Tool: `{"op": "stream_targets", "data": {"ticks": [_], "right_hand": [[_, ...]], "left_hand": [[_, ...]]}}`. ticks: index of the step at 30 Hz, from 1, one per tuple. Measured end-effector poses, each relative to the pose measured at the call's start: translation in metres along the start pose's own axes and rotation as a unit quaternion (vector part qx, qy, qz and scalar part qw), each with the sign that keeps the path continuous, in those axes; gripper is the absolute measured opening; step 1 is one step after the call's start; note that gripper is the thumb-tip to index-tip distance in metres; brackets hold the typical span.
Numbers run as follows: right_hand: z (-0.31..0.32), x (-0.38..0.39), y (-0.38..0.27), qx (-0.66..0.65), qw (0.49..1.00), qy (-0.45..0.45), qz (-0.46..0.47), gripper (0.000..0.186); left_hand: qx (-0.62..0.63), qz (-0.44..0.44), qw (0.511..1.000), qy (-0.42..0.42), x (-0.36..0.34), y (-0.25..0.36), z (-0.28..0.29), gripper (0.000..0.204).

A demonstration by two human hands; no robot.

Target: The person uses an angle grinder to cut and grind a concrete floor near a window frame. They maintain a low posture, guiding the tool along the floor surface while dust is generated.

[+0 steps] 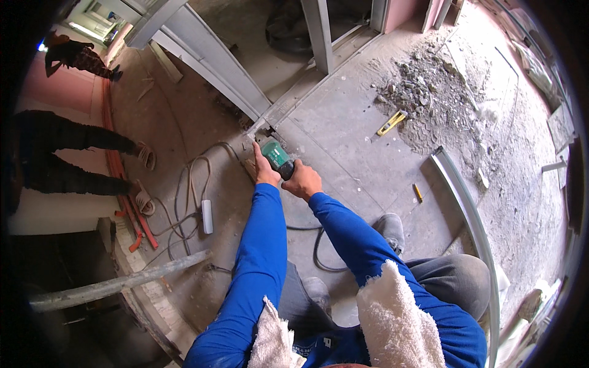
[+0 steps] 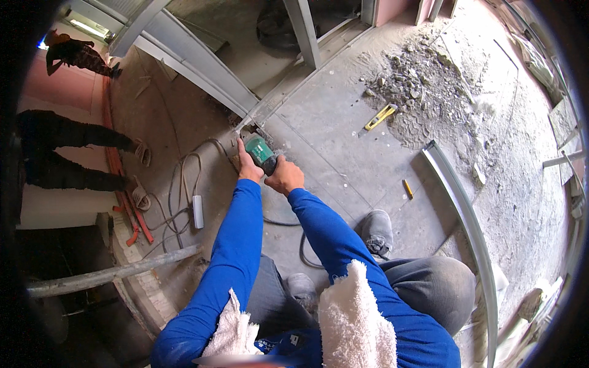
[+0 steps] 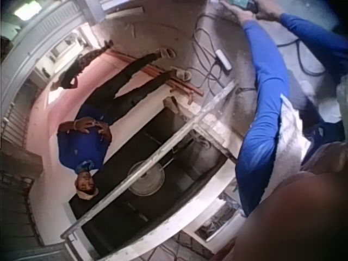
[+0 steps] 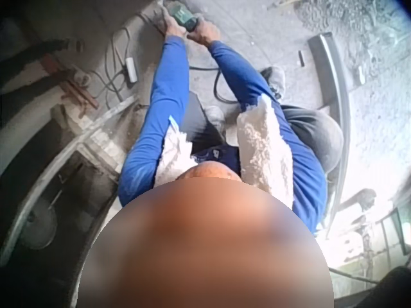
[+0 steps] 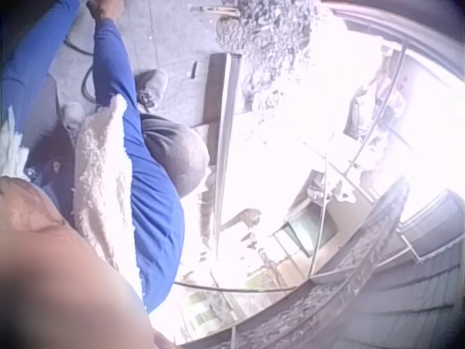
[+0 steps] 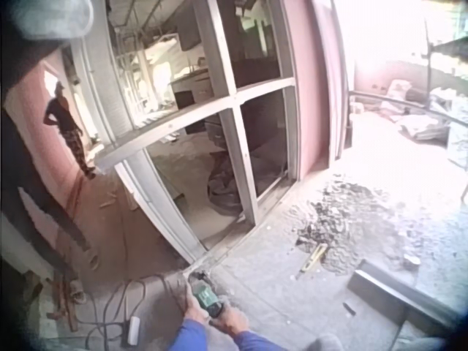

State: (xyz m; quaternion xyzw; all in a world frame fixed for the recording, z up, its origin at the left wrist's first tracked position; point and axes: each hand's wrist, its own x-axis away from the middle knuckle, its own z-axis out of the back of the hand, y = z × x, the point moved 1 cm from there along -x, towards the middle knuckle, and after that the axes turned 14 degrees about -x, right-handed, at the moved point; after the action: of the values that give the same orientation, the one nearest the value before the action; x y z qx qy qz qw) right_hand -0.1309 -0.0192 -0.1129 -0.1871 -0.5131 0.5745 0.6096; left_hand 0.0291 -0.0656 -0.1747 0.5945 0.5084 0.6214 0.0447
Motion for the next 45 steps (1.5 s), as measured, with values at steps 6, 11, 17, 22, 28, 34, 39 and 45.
{"op": "stream_targets", "data": {"ticks": [6, 11, 17, 22, 28, 34, 39, 45], "right_hand": [[-0.001, 0.000, 0.006, -0.002, 1.000, 0.011, 0.012, 0.058], [-0.002, -0.002, 0.010, 0.010, 1.000, 0.017, -0.006, 0.059], [0.000, -0.003, 0.014, 0.011, 1.000, 0.009, -0.008, 0.059], [0.001, -0.005, 0.017, 0.004, 1.000, 0.004, -0.011, 0.060], [0.002, -0.006, 0.019, 0.005, 1.000, 0.000, -0.011, 0.062], [0.001, -0.008, 0.022, 0.007, 1.000, -0.004, -0.017, 0.066], [0.003, -0.010, 0.023, 0.009, 1.000, -0.010, -0.023, 0.068], [0.004, -0.008, 0.024, 0.019, 1.000, -0.011, -0.011, 0.065]], "left_hand": [[-0.060, -0.025, 0.998, 0.005, 0.006, -0.008, -0.004, 0.088], [-0.078, 0.005, 0.997, -0.012, -0.004, -0.023, -0.001, 0.068], [-0.116, 0.008, 0.991, -0.073, -0.008, -0.035, 0.008, 0.035], [-0.124, 0.012, 0.990, -0.060, -0.001, -0.035, 0.007, 0.033], [-0.129, 0.025, 0.990, -0.044, 0.003, -0.036, 0.006, 0.043], [-0.122, 0.005, 0.992, -0.039, 0.003, -0.040, 0.008, 0.049], [-0.110, 0.007, 0.993, -0.040, 0.003, -0.043, 0.006, 0.048], [-0.117, 0.017, 0.992, -0.042, -0.001, -0.048, 0.009, 0.049]]}}
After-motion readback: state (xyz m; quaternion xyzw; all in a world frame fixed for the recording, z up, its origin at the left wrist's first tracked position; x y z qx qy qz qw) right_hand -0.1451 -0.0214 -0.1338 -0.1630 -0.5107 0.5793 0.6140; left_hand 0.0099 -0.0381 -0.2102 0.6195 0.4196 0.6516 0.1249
